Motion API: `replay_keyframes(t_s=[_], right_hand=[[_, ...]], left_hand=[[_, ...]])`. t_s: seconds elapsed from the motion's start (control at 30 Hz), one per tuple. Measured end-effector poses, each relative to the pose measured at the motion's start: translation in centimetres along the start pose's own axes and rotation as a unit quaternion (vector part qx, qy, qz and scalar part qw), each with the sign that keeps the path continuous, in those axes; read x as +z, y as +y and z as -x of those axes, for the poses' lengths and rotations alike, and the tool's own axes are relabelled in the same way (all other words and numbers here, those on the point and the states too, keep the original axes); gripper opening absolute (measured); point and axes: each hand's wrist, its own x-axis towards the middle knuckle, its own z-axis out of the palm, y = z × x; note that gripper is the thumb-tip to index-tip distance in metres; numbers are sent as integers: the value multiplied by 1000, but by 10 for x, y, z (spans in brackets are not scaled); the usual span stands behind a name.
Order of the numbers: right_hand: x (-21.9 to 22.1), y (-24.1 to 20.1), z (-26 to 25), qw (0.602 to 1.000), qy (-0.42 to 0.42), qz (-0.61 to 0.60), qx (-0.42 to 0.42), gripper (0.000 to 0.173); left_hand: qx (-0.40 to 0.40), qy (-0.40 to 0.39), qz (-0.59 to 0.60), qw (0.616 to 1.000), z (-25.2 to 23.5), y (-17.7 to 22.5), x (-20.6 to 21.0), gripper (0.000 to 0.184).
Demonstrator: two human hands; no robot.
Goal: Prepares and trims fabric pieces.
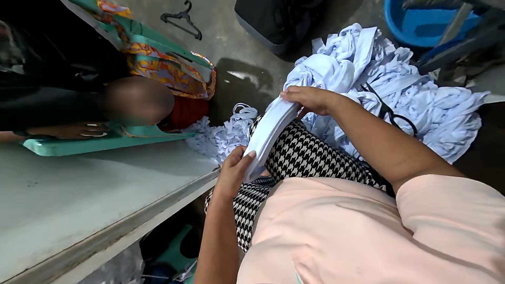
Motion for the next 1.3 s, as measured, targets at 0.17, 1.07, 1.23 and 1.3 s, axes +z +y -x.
replay_keyframes(t_s=[0.17, 1.07, 1.23, 1.3], right_hand=[[1, -3, 2, 999, -16, -33, 9, 55], [-9, -80, 39, 964, 11, 208, -164, 20], [-6, -83, 38, 964, 27, 229, -134, 17], [-7, -81, 36, 964, 26, 231, -127, 18]], left_hand=[[8, 9, -15, 1000, -1, -4, 2, 14], [129, -58, 55, 988, -11, -60, -4, 22], [121, -52, 73, 989, -11, -65, 1, 22], [126, -56, 80, 987, -11, -68, 1, 24]])
